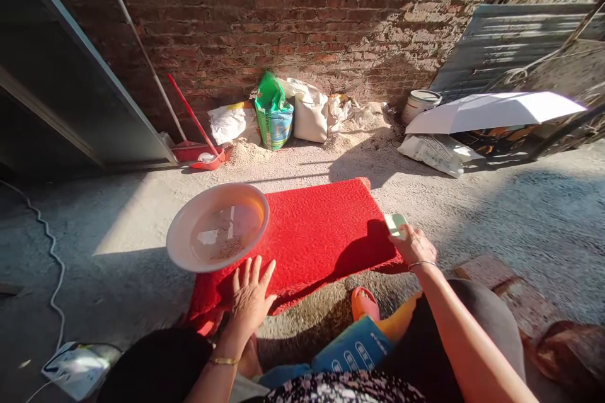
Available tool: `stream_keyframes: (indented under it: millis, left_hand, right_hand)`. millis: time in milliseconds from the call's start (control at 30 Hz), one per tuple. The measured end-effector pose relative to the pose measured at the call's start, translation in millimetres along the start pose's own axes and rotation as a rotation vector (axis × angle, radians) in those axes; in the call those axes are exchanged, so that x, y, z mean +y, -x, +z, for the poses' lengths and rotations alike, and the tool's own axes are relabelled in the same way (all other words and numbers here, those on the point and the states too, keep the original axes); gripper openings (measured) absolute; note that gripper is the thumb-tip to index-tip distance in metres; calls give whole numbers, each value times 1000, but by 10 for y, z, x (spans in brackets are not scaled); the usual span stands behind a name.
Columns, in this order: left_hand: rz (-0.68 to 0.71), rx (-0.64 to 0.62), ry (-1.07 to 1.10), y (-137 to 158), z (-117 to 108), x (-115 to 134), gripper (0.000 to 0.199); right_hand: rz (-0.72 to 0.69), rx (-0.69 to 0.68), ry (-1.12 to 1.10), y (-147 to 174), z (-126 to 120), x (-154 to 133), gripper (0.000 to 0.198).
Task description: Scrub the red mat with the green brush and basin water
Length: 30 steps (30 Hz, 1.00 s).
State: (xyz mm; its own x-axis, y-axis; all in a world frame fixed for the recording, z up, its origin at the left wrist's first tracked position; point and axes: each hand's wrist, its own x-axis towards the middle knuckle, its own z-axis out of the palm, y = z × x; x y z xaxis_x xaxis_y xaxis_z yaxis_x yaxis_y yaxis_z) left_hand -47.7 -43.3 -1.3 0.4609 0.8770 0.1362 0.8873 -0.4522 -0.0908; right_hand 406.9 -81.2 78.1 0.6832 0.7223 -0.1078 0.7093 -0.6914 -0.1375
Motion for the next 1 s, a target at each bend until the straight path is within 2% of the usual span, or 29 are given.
stream_keyframes:
  millis: [67, 100, 267, 333, 400, 467, 533, 700, 800, 867, 900, 933, 1000]
  left_hand:
    - [-9, -13, 13, -1, -17, 0, 77]
    - [-16, -21, 22, -4, -24, -4, 77]
    - [-19, -50, 33, -17, -18, -43, 73]
    - [-9, -53, 19, -17, 3, -55, 72]
    - [-8, -50, 15, -12, 21, -59, 73]
    - [-14, -41, 24, -6, 30, -53, 74]
    - [-15, -28, 37, 2, 27, -41, 77]
    - [-20, -6, 61, 10, 7, -18, 79]
    - [-16, 0, 70, 10, 5, -18, 79]
    - [-13, 1, 69, 14, 7, -20, 80]
    - [-14, 4, 68, 17, 9, -22, 80]
    - [-15, 7, 68, 21, 13, -24, 80]
    - [-18, 10, 68, 30, 26, -29, 80]
  right_hand:
    - [-6, 40, 1, 40, -25, -57, 49]
    - [-71, 39, -13, 116, -3, -202, 49]
    - [-625, -137, -105, 788, 291, -1506, 45]
    - [-763, -205, -126, 992, 396, -1930, 48]
    - [-805, -242, -136, 1046, 447, -2132, 49]
    - [-782, -248, -132, 931, 437, -2086, 49]
    - [-690, -224, -114, 684, 374, -1825, 49]
    - [-222, -106, -66, -48, 85, -698, 50]
    - [-4, -34, -9, -270, -36, -193, 53]
    - [40, 13, 1, -266, -36, -135, 54]
    - [11, 27, -9, -217, -9, -208, 54]
    - [-57, 30, -27, -137, 34, -344, 52]
    - [-286, 7, -71, 93, 157, -763, 47]
